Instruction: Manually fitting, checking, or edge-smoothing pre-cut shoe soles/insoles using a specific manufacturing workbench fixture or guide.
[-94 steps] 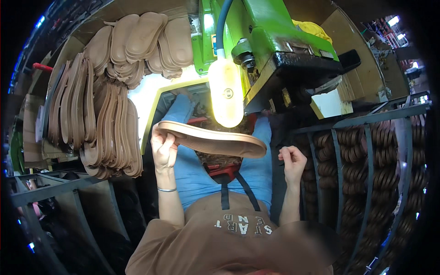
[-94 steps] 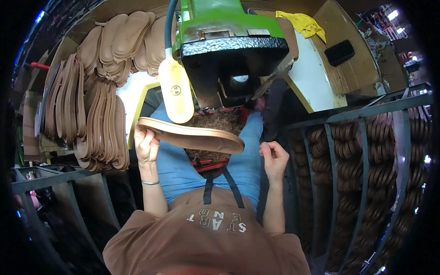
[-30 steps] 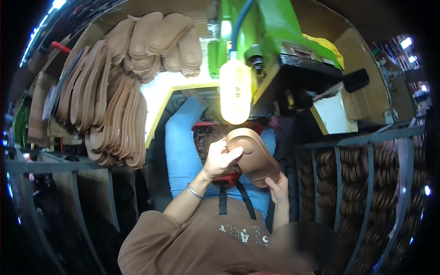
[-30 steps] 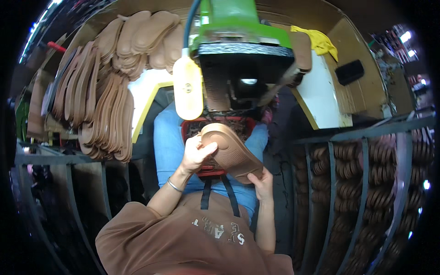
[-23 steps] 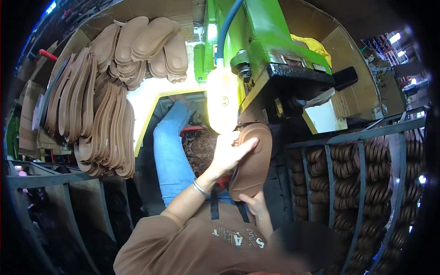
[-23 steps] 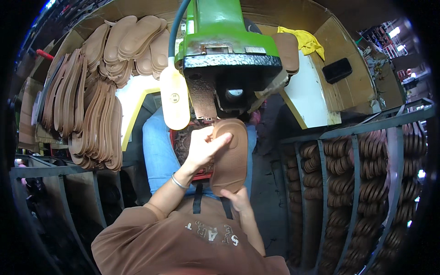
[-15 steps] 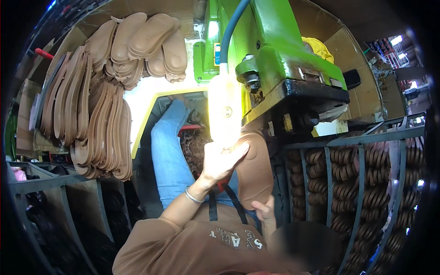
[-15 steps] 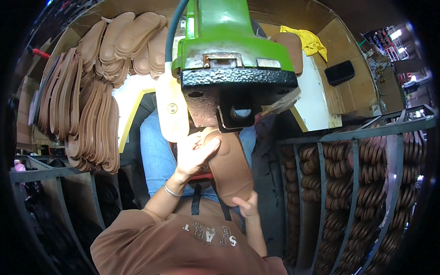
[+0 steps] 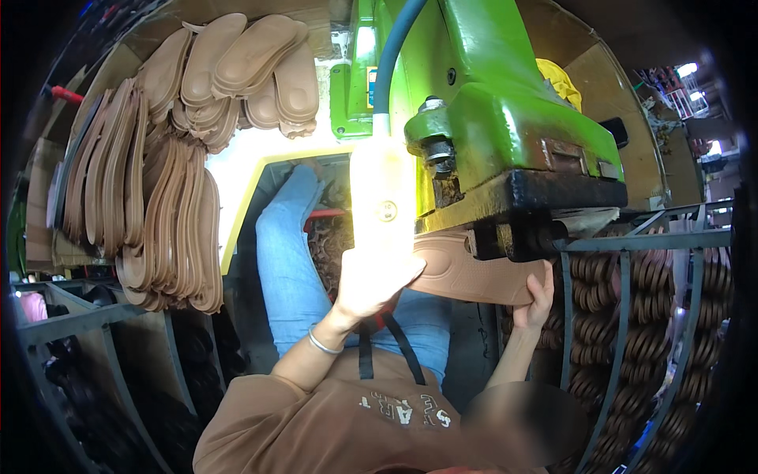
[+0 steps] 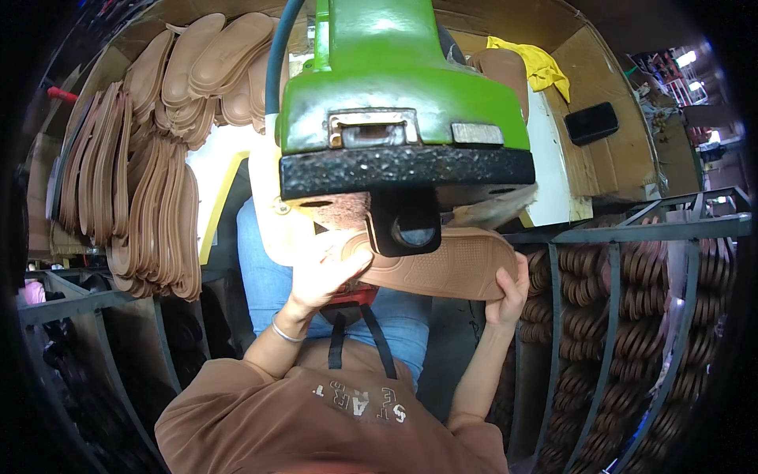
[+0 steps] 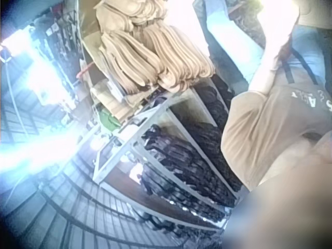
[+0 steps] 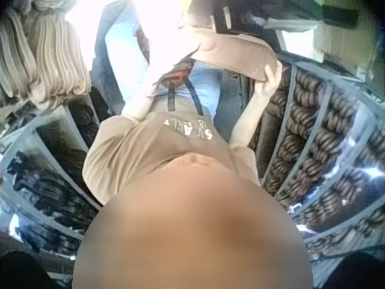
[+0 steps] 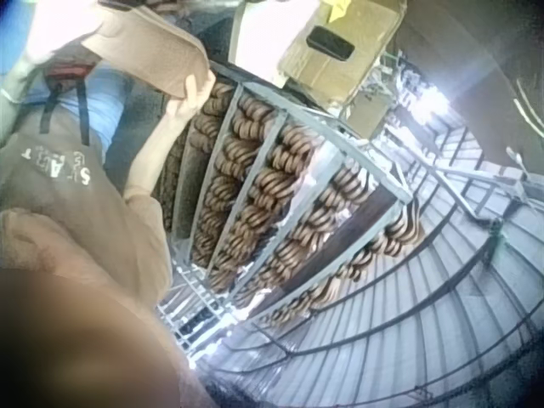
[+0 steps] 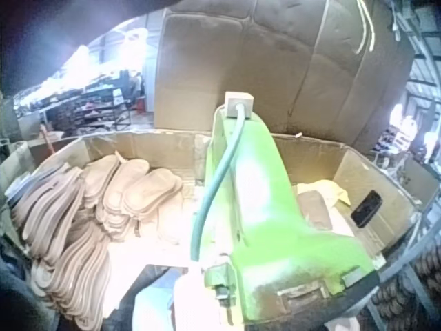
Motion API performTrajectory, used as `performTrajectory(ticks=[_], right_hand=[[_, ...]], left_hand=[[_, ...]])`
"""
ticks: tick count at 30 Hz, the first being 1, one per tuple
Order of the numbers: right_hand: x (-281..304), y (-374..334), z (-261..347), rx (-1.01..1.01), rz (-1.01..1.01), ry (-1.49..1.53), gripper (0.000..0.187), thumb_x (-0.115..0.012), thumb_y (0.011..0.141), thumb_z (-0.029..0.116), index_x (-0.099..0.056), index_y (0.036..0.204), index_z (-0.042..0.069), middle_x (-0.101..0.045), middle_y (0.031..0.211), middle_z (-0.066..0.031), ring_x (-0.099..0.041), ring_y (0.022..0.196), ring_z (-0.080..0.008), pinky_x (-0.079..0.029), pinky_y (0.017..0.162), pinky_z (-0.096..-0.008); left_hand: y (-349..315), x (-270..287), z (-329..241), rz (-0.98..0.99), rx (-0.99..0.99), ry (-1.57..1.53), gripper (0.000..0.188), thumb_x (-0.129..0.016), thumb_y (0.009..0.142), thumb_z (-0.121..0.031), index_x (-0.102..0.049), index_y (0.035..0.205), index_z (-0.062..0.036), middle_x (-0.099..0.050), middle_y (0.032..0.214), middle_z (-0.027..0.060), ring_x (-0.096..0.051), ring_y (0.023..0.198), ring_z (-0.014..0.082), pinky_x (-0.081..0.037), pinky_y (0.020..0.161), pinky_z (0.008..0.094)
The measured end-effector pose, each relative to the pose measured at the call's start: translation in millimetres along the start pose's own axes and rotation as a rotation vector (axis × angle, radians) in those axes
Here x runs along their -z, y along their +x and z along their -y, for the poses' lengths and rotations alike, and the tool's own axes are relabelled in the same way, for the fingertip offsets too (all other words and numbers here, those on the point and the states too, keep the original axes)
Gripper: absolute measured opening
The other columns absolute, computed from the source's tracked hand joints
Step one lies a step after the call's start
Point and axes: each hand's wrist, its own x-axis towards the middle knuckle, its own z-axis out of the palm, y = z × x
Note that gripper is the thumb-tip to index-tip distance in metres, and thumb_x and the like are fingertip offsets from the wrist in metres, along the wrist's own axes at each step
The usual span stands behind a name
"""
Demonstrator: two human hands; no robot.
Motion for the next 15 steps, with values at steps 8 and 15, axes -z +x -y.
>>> performTrajectory(ticks=[8,15], right_hand=[[-49.2,23.9,-1.1,0.022,0.021,0.049,0.040,-0.057,0.077,0.001,-0.047,0.116,-0.002,-0.056,0.109,-0.0133,-0.057,0.100,-0.0216,-0.045,0.090,-0.0321],[-94.8,3.5,-20.8,-0.031,0.043,-0.001,0.044,-0.054,0.073,-0.008,-0.049,0.117,-0.004,-0.059,0.106,-0.0094,-0.059,0.094,-0.0168,-0.047,0.084,-0.0302]], left_hand=[[-3.1,35.3,-12.2,-0.043,0.032,-0.146,0.018,-0.074,0.073,-0.006,-0.069,0.088,-0.0003,-0.066,0.084,0.0093,-0.061,0.070,0.0129,-0.048,0.062,0.0265],[-28.5,84.7,-3.3,-0.156,0.219,-0.423,0.036,-0.073,0.070,0.000,-0.060,0.102,0.0097,-0.066,0.089,0.0119,-0.063,0.079,0.0140,-0.051,0.071,0.0249]])
